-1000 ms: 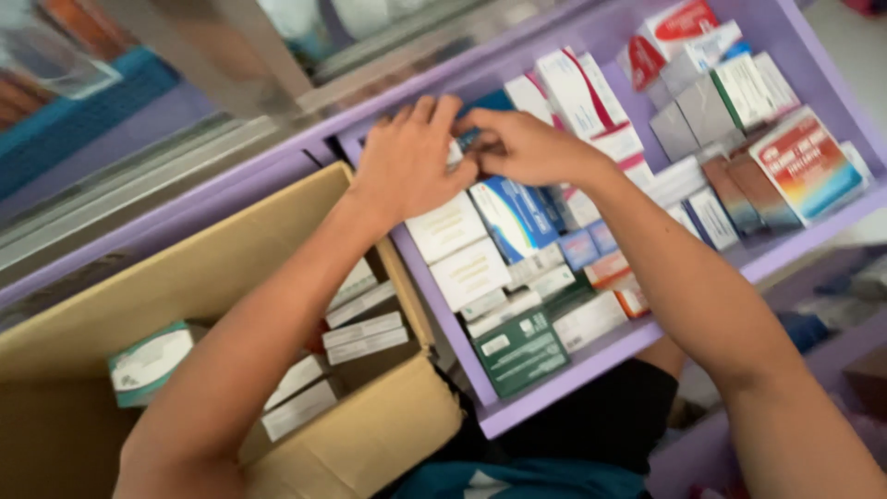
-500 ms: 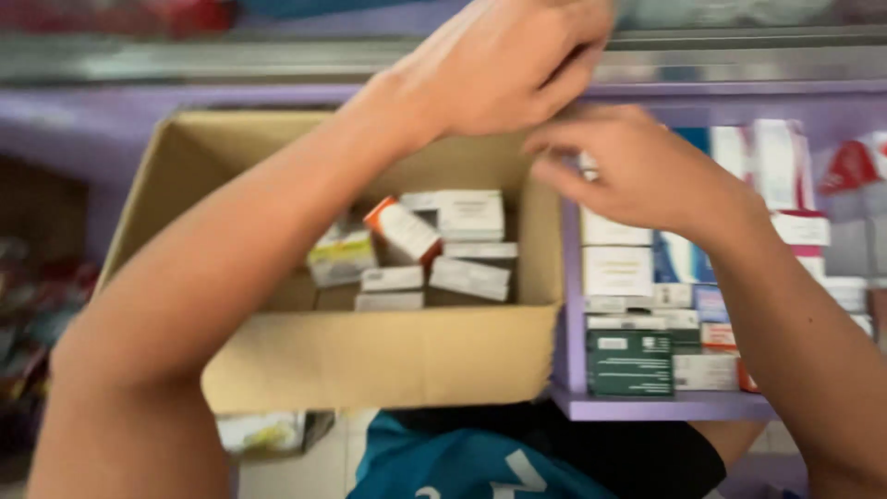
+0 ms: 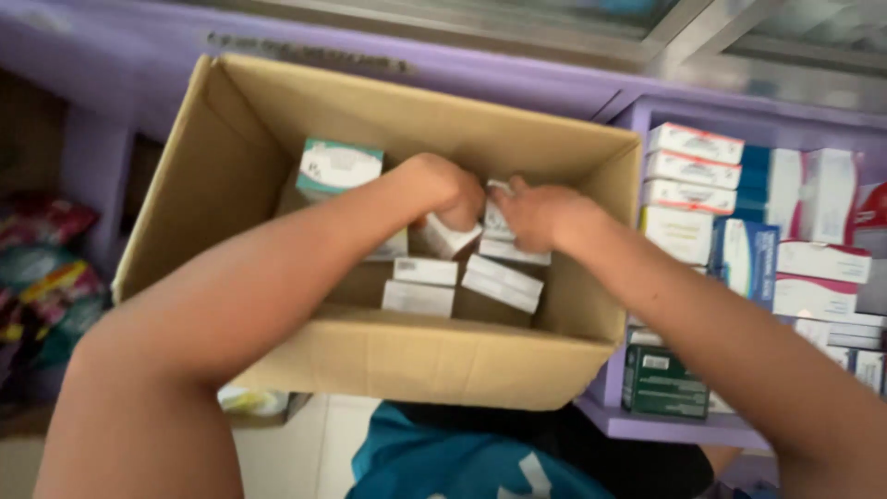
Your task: The person transfers various medicine boxes from a cardboard box into a purple drawer. They pick up boxes, inspect them, and place them into the drawer, occasionally opening a box to check the contents before arranging it.
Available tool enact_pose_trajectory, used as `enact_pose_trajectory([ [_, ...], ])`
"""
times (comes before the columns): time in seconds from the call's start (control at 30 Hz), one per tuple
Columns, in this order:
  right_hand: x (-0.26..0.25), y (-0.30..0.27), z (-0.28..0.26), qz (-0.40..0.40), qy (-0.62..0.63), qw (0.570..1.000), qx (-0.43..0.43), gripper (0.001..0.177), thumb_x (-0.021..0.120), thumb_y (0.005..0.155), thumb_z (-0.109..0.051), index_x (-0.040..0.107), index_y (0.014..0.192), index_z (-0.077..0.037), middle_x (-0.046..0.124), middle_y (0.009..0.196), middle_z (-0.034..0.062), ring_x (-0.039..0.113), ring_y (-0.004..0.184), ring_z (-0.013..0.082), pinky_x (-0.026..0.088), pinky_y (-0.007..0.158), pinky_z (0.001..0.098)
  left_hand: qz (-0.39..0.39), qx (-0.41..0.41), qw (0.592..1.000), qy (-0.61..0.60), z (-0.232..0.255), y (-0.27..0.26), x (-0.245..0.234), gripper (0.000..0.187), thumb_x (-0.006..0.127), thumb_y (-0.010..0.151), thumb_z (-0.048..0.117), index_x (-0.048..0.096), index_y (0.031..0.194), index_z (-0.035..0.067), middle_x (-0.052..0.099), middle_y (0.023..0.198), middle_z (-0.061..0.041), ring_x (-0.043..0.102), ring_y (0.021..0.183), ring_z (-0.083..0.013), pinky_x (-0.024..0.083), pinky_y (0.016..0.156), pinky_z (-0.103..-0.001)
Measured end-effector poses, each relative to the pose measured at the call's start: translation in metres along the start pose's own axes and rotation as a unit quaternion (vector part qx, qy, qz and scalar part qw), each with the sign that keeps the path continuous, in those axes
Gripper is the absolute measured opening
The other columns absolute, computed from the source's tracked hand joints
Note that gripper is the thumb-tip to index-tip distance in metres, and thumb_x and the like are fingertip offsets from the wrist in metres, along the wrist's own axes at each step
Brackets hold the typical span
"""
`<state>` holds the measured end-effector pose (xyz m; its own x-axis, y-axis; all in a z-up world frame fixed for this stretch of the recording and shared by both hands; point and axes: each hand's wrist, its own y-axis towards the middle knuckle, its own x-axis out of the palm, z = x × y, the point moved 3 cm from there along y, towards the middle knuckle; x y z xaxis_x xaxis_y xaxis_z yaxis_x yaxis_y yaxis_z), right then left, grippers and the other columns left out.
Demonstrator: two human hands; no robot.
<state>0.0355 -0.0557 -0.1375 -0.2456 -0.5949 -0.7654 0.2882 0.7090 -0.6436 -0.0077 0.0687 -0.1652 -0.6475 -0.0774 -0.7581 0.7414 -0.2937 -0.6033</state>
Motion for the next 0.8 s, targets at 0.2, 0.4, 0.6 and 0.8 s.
enact_pose_trajectory([
  [0.2, -0.001, -0.011, -0.009, -0.105, -0.018, 0.994, -0.021, 0.059, 0.064, 0.084, -0.022, 0.057, 0.143, -0.025, 0.073, 0.116, 0.0162, 0.07, 0.108, 0.0356, 0.057, 0.092, 0.0489, -0.067, 0.005, 0.998, 0.007, 0.022, -0.013, -0.011, 0.036, 0.065, 0.081, 0.026, 0.079, 0.109, 0.008, 0.074, 0.116, -0.019, 0.07, 0.108, -0.0354, 0.055, 0.089, -0.048],
  [0.4, -0.003, -0.017, -0.025, -0.088, 0.012, 0.995, -0.05, 0.035, 0.058, 0.085, -0.02, 0.073, 0.117, -0.022, 0.074, 0.111, 0.0142, 0.07, 0.104, 0.0356, 0.056, 0.09, 0.0493, -0.06, -0.019, 0.998, 0.008, 0.006, -0.01, -0.001, 0.037, 0.063, 0.083, 0.027, 0.079, 0.108, 0.005, 0.076, 0.115, -0.019, 0.072, 0.106, -0.0362, 0.056, 0.089, -0.048],
  [0.6, -0.02, -0.028, -0.026, 0.033, 0.027, 0.998, -0.037, 0.025, 0.058, 0.088, -0.02, 0.079, 0.097, -0.01, 0.075, 0.1, 0.0192, 0.072, 0.096, 0.0387, 0.057, 0.081, 0.0507, -0.034, -0.003, 0.999, -0.01, 0.01, -0.007, 0.012, 0.041, 0.065, 0.084, 0.036, 0.077, 0.115, 0.012, 0.074, 0.118, -0.017, 0.07, 0.109, -0.0368, 0.055, 0.092, -0.049],
  [0.8, -0.019, -0.022, -0.016, 0.102, -0.045, 0.994, -0.011, 0.022, 0.061, 0.086, -0.019, 0.08, 0.089, -0.008, 0.076, 0.093, 0.0204, 0.074, 0.088, 0.0387, 0.059, 0.076, 0.0507, -0.014, 0.012, 0.998, -0.056, 0.007, 0.0, 0.015, 0.06, 0.067, 0.084, 0.047, 0.063, 0.132, 0.012, 0.07, 0.124, -0.019, 0.067, 0.115, -0.0382, 0.053, 0.097, -0.049],
])
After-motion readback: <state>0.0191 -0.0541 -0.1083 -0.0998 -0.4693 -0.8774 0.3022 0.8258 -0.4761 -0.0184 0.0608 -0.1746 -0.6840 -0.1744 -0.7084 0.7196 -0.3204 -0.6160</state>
